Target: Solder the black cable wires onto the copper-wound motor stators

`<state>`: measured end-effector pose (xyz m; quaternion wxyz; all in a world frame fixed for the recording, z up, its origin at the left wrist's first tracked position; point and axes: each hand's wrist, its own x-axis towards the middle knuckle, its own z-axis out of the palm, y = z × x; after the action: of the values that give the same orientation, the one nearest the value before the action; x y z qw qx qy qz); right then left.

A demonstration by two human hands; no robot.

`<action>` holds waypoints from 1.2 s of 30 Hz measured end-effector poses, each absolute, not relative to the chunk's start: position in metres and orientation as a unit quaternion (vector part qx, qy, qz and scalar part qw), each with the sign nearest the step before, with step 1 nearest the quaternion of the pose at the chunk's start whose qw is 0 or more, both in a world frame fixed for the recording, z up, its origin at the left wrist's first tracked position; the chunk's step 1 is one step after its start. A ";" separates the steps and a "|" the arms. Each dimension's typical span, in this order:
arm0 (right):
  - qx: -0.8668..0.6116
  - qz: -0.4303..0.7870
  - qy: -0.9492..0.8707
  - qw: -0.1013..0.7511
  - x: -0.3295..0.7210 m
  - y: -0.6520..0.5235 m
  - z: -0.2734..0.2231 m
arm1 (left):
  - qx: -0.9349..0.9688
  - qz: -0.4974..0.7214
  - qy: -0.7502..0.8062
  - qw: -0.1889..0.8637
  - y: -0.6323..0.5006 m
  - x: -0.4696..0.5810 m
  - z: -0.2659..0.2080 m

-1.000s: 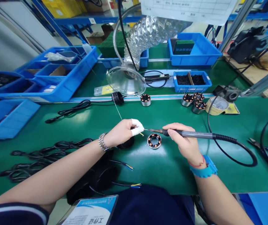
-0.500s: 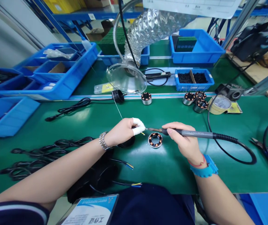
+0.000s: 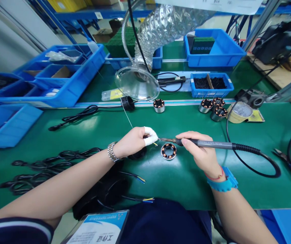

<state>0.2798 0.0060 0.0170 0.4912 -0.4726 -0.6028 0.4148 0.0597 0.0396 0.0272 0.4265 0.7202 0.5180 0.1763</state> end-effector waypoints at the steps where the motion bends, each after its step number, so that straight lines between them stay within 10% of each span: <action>1: -0.470 0.416 -0.603 0.492 0.280 0.006 0.017 | 0.721 0.177 0.517 0.426 0.040 0.060 0.027; 36: -0.466 0.410 -0.585 0.523 0.285 0.005 0.017 | 0.726 0.179 0.508 0.429 0.038 0.058 0.028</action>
<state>0.2849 0.0048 0.0170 0.5229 -0.4655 -0.5845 0.4101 0.0585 0.0380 0.0275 0.4287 0.7256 0.5077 0.1786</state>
